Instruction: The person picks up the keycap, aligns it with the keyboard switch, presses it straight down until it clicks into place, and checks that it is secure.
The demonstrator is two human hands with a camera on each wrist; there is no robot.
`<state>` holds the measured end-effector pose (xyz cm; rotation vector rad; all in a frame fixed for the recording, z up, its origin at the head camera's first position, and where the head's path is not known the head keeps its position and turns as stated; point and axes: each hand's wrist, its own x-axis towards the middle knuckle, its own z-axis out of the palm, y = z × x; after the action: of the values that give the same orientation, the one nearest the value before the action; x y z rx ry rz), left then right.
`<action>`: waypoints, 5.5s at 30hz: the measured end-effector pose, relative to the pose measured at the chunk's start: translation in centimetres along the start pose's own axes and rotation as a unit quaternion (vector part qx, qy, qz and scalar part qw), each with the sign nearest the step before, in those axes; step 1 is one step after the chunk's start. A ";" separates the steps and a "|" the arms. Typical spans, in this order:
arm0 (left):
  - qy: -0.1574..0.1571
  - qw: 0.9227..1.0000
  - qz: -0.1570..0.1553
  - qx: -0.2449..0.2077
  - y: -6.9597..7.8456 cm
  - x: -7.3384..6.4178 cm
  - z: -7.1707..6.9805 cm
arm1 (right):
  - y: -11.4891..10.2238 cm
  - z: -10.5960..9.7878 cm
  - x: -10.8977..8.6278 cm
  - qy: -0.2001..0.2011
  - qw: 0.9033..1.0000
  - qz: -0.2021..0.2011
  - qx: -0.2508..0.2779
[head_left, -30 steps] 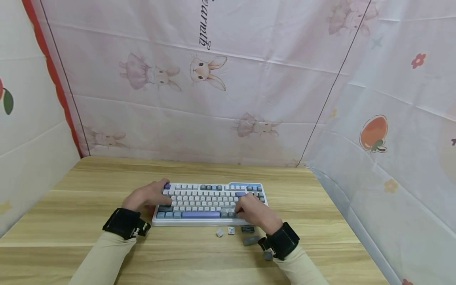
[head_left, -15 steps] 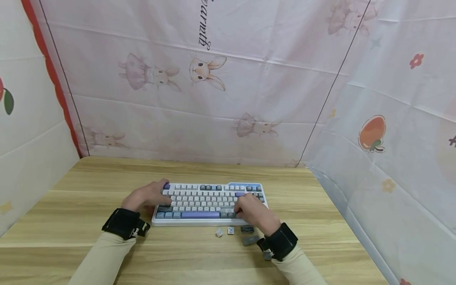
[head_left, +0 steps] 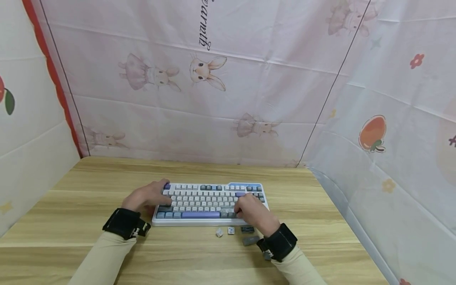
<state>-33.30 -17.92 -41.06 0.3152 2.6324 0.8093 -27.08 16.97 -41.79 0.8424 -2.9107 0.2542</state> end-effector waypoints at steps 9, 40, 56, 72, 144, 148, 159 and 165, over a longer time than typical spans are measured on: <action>0.001 1.000 0.005 -0.001 -0.1 0.1 0.0 | 0.0 0.2 0.0 0.008 1.000 -0.004 -0.001; 0.006 1.000 0.001 0.009 0.0 -0.1 0.1 | 0.2 0.5 0.0 0.000 1.000 -0.002 0.010; 0.009 1.000 0.004 0.014 -0.2 0.1 0.2 | 0.4 0.2 -0.1 -0.019 1.000 -0.021 0.013; 0.008 1.000 0.014 0.004 -0.1 -0.3 0.1 | 0.7 -0.7 -0.6 -0.010 0.999 -0.047 0.026; 0.006 1.000 0.013 -0.003 0.1 -0.1 0.1 | 1.3 -3.0 -10.0 -0.082 0.987 -0.001 0.139; 0.005 1.000 0.011 -0.004 0.1 -0.1 0.1 | 1.4 -3.0 -10.3 -0.095 0.986 0.008 0.137; 0.004 1.000 0.012 0.000 0.0 0.0 0.1 | 1.8 -2.7 -10.6 -0.134 0.982 0.011 0.135; 0.003 1.000 0.013 -0.002 -0.1 0.0 0.2 | 1.8 -2.4 -10.5 -0.150 0.979 0.017 0.137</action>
<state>-33.21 -17.93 -41.23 0.3471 2.6369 0.8252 -19.10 24.42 -41.19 0.9438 -3.2218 0.5917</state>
